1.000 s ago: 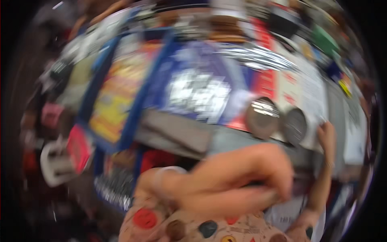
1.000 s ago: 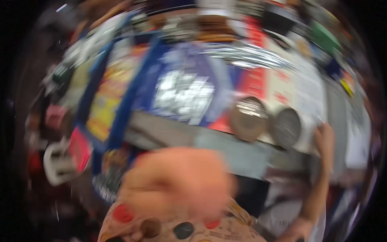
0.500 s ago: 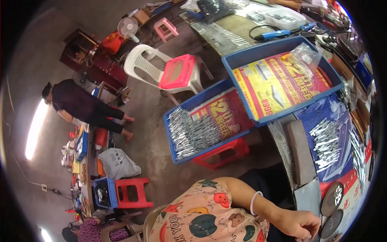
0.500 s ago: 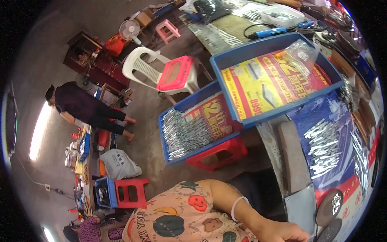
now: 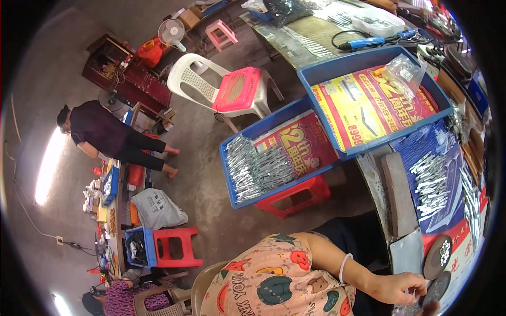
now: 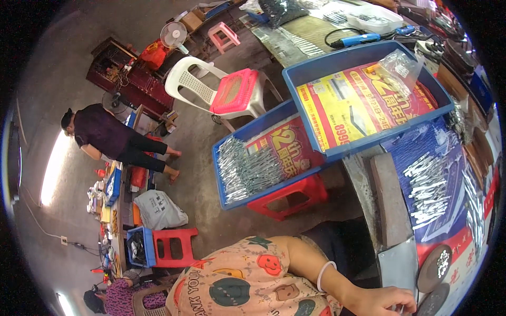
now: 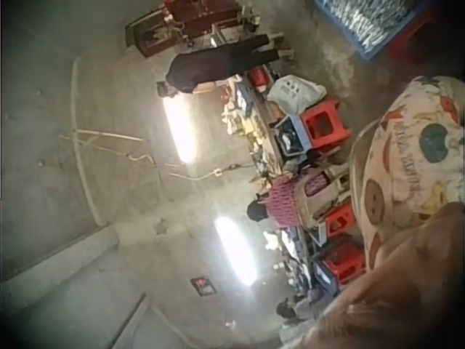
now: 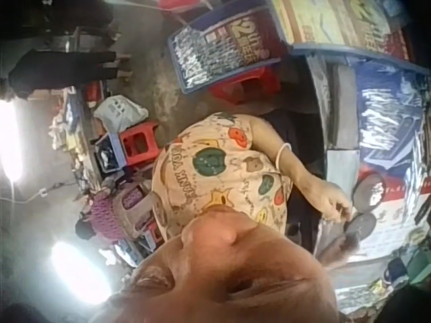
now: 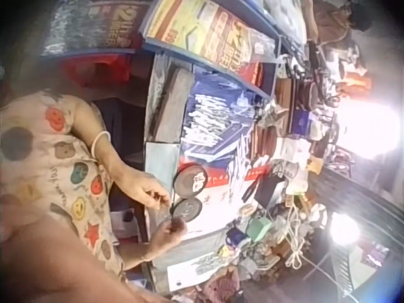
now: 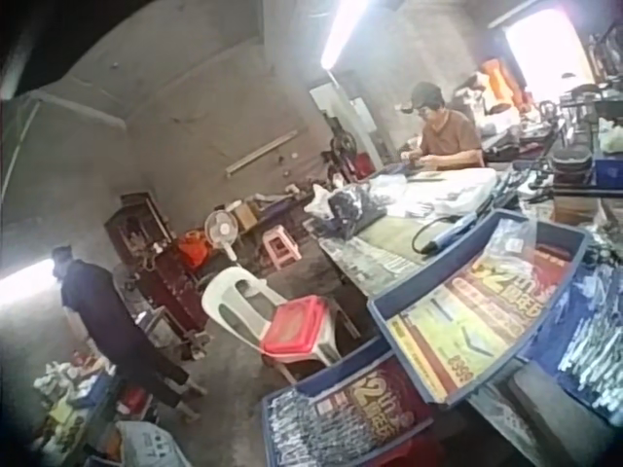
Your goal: The person assembles small metal components by hand, picking pins and small parts from dishes and joining them together at the workbench.
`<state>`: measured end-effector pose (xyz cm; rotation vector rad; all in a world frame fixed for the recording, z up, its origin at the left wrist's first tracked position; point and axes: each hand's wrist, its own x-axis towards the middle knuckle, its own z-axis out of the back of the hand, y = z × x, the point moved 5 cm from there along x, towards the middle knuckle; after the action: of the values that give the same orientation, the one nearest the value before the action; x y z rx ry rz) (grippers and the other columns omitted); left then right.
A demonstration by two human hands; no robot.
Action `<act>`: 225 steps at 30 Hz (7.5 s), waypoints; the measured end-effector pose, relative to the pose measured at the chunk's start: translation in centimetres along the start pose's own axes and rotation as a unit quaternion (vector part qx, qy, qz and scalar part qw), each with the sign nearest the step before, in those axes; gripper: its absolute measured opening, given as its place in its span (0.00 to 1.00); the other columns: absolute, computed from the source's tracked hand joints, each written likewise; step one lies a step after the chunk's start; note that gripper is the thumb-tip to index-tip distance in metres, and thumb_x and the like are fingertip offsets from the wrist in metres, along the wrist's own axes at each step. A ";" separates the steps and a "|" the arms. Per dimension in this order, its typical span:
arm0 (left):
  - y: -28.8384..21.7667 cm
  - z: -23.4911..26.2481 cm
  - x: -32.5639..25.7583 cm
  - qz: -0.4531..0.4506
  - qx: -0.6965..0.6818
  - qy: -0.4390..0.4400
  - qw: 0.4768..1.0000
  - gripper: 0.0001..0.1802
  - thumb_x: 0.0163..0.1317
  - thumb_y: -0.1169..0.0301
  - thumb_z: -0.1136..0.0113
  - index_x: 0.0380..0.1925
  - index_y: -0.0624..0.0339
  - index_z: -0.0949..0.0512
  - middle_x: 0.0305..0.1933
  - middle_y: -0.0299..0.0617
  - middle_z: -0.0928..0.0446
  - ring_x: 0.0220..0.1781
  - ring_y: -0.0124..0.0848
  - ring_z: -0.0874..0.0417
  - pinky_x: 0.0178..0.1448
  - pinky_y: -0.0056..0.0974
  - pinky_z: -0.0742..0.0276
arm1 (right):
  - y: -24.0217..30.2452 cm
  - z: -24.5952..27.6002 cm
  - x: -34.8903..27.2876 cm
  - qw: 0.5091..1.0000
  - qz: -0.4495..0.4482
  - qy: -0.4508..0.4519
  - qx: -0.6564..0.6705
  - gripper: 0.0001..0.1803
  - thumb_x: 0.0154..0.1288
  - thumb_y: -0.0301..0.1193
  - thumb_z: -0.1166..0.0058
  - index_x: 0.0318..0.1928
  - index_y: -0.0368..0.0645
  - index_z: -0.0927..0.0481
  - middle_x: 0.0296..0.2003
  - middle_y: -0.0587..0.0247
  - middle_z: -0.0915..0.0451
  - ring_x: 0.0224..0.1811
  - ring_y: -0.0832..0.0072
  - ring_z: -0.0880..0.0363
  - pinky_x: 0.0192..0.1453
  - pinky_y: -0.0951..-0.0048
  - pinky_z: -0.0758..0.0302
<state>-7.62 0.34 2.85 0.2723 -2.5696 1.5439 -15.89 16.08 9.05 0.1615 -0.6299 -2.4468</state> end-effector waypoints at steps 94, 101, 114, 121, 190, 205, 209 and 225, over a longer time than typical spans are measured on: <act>0.4 2.2 0.9 0.010 0.370 -0.034 0.928 0.04 0.61 0.79 0.43 0.36 0.68 0.25 0.22 0.36 0.24 0.21 0.16 0.31 0.24 0.25 0.36 | 1.7 -5.8 1.8 0.943 0.076 0.067 0.318 0.08 0.55 0.22 0.49 0.36 0.38 0.31 0.23 0.53 0.25 0.25 0.58 0.23 0.27 0.65 0.29; 0.5 2.8 0.6 0.069 0.203 -0.077 0.974 0.03 0.64 0.79 0.46 0.35 0.66 0.25 0.26 0.32 0.24 0.24 0.15 0.31 0.27 0.21 0.38 | 1.2 -9.7 0.6 0.692 -0.123 0.160 0.693 0.11 0.64 0.24 0.45 0.45 0.36 0.30 0.33 0.67 0.24 0.32 0.85 0.26 0.35 0.81 0.26; 1.7 2.2 -1.0 0.202 0.055 0.034 0.977 0.11 0.66 0.76 0.47 0.45 0.68 0.33 0.35 0.37 0.25 0.33 0.16 0.29 0.36 0.22 0.32 | 0.2 -6.5 -0.8 0.913 0.003 0.032 0.407 0.10 0.59 0.24 0.40 0.42 0.37 0.19 0.29 0.64 0.17 0.29 0.81 0.21 0.35 0.78 0.24; 1.6 2.5 -1.1 0.275 -0.076 0.041 0.958 0.11 0.71 0.67 0.54 0.45 0.64 0.32 0.32 0.36 0.28 0.26 0.16 0.35 0.30 0.20 0.39 | 0.1 -6.3 -1.1 0.912 0.001 0.061 0.405 0.08 0.57 0.26 0.38 0.37 0.37 0.19 0.32 0.62 0.19 0.33 0.77 0.21 0.36 0.77 0.25; 3.7 1.3 -1.8 0.361 0.048 0.131 0.922 0.08 0.67 0.73 0.48 0.41 0.68 0.26 0.28 0.33 0.25 0.28 0.17 0.28 0.32 0.24 0.31 | 0.2 -4.3 -1.4 0.952 0.148 0.118 0.240 0.12 0.57 0.34 0.44 0.33 0.38 0.27 0.26 0.60 0.30 0.29 0.63 0.27 0.33 0.67 0.29; 4.1 0.7 -2.2 0.365 0.056 0.230 0.900 0.14 0.69 0.64 0.49 0.32 0.65 0.25 0.21 0.34 0.26 0.25 0.17 0.29 0.29 0.25 0.33 | 0.6 -6.5 -2.9 0.944 0.131 0.077 0.292 0.16 0.67 0.37 0.50 0.27 0.38 0.30 0.20 0.56 0.32 0.22 0.56 0.30 0.27 0.63 0.32; 4.5 0.2 -3.1 0.419 -0.066 0.193 0.885 0.17 0.70 0.60 0.50 0.31 0.63 0.24 0.19 0.30 0.30 0.21 0.17 0.33 0.25 0.23 0.38 | 1.0 -6.9 -3.4 0.937 0.116 0.085 0.319 0.13 0.66 0.33 0.50 0.26 0.39 0.30 0.21 0.57 0.31 0.22 0.57 0.29 0.27 0.64 0.31; 4.2 0.3 -5.2 0.475 -0.245 0.113 0.838 0.09 0.68 0.68 0.47 0.35 0.64 0.25 0.25 0.28 0.30 0.24 0.13 0.37 0.25 0.20 0.44 | 2.5 -7.4 -3.1 0.934 0.132 0.093 0.320 0.12 0.65 0.30 0.52 0.26 0.38 0.31 0.19 0.57 0.34 0.20 0.58 0.31 0.25 0.64 0.33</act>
<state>-3.45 2.51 -1.99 -1.3248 -2.8752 0.8597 -10.13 13.13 3.59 0.5238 -1.2536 -1.8675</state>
